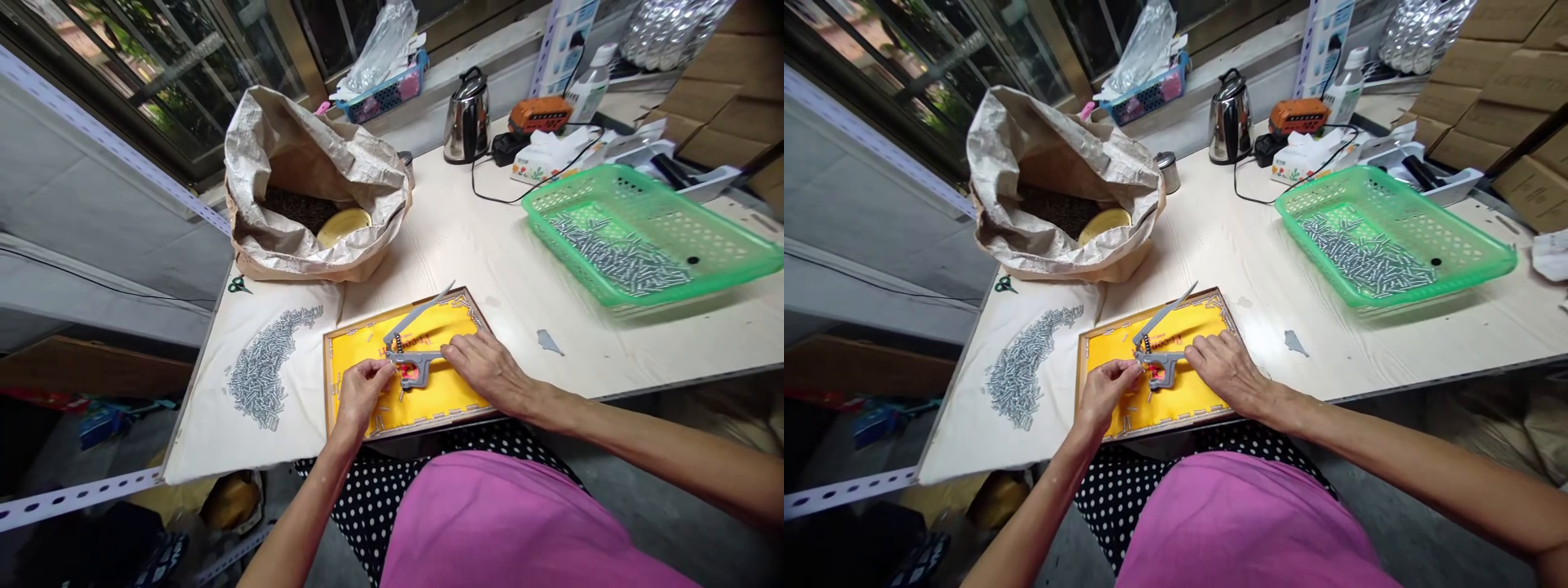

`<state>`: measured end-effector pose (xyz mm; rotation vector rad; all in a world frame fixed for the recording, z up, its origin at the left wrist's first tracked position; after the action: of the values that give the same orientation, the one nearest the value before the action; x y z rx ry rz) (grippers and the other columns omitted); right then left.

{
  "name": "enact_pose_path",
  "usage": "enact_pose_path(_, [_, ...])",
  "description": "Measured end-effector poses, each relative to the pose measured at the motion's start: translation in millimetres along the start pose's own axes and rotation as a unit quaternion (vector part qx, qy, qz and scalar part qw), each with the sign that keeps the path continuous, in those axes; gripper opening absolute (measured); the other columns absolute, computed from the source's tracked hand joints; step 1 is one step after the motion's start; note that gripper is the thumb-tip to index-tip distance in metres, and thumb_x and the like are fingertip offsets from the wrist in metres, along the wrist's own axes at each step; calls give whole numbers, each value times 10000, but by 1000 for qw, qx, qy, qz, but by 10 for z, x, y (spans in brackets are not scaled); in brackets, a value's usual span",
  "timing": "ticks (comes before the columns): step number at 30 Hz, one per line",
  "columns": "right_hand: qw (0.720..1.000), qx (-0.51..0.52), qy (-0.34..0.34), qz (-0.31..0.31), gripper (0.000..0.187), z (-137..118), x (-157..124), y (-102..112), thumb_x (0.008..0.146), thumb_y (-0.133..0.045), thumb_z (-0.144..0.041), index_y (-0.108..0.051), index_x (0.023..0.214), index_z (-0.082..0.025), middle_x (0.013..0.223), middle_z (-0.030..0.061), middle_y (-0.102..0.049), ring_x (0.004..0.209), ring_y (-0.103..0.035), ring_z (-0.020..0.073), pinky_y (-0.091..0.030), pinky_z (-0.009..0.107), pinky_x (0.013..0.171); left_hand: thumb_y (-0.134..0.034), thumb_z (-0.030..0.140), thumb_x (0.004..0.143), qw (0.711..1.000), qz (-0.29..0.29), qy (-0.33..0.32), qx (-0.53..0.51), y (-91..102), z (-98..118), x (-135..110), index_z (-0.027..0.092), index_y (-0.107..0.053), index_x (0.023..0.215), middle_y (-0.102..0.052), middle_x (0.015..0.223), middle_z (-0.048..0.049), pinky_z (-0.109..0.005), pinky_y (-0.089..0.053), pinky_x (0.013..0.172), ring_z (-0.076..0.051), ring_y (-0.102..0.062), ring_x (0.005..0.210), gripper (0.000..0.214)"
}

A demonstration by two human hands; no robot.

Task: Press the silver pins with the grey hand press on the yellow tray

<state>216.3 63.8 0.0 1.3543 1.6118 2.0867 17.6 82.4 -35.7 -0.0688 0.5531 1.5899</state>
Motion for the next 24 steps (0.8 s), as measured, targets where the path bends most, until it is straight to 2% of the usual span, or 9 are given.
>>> enact_pose_path(4, [1000,-1,-13,0,216,30,86,-101,1002,-406,-84,-578,906,-172,761,27,-554,687,-419,192,-267,343,669,-797,528,610,1000,14,8,5,51,-79,43,118,-716,726,-685,689,-39,-256,-479,622,-151,-597,634,433])
enact_pose_path(9, [1000,7,-1,-1,177,-15,187,-140,1000,-423,-92,-567,928,-166,793,31,-562,704,-433,199,-266,349,678,-753,503,659,999,25,-12,37,96,-99,79,125,-716,731,-702,717,-51,-267,-494,656,-167,-621,667,387])
enact_pose_path(13, [1000,12,9,-19,192,-53,209,-208,1002,-400,-90,-555,925,-174,801,32,-561,712,-436,202,-264,353,693,-729,466,676,997,14,-7,79,102,-156,114,126,-718,731,-693,683,-44,-255,-484,622,-157,-613,629,345])
enact_pose_path(20, [994,38,-10,-101,215,7,212,-513,987,-382,-75,-549,908,-185,821,42,-584,759,-442,211,-258,353,733,-785,387,669,987,-86,104,89,23,-279,219,153,-605,567,-567,485,19,-220,-433,503,-97,-502,459,312])
enact_pose_path(24, [991,29,-19,-129,188,17,219,-570,970,-409,-88,-563,926,-186,852,64,-602,815,-444,229,-245,363,735,-794,297,691,975,-103,159,115,16,-255,240,144,-621,585,-582,478,15,-220,-456,497,-95,-511,446,254])
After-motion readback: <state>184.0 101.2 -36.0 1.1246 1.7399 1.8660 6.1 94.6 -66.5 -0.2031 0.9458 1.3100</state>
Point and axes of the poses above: each hand's wrist, its own x-axis towards the middle knuckle, its own y-axis out of the back of the hand, z = x × y, the point moved 9 cm from there along x, towards the middle knuckle
